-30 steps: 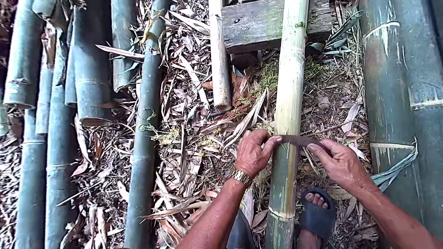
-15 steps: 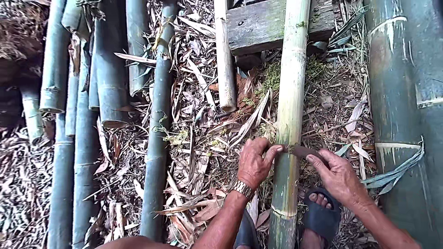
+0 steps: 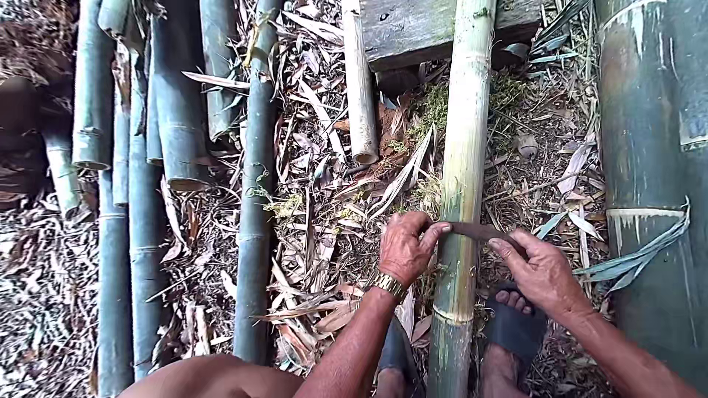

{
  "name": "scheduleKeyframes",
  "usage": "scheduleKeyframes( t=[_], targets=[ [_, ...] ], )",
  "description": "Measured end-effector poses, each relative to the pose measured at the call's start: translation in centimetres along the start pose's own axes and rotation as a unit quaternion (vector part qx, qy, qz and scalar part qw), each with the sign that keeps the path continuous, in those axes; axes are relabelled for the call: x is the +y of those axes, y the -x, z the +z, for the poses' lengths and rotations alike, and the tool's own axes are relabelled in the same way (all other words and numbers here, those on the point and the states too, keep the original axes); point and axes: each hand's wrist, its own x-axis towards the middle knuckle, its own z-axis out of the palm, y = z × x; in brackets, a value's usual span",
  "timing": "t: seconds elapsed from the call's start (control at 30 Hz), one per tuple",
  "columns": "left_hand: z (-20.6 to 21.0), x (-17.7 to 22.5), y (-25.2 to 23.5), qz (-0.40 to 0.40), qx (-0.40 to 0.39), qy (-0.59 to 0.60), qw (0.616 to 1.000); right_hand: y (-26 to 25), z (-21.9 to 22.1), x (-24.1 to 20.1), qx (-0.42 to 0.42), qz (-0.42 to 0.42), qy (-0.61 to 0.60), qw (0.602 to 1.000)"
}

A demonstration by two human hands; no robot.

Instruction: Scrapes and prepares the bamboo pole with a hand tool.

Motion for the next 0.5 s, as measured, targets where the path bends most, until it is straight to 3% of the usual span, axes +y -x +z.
scheduleKeyframes(
  t=[0.23,0.4,0.5],
  targets=[
    [1.5,-0.2,5.3,-0.084,-0.040,-0.002,0.996,5.8,1.6,2.1,-0.029,0.015,-0.050,0.998],
    [0.2,0.2,1.5,-0.020,-0.007,-0.002,1.000,1.1,0.4,0.4,-0.012,-0.007,0.010,1.000],
    [1.5,-0.8,6.8,-0.075,-0.032,0.003,0.997,5.1,1.3,2.2,-0.072,-0.012,-0.028,0.997]
  ],
)
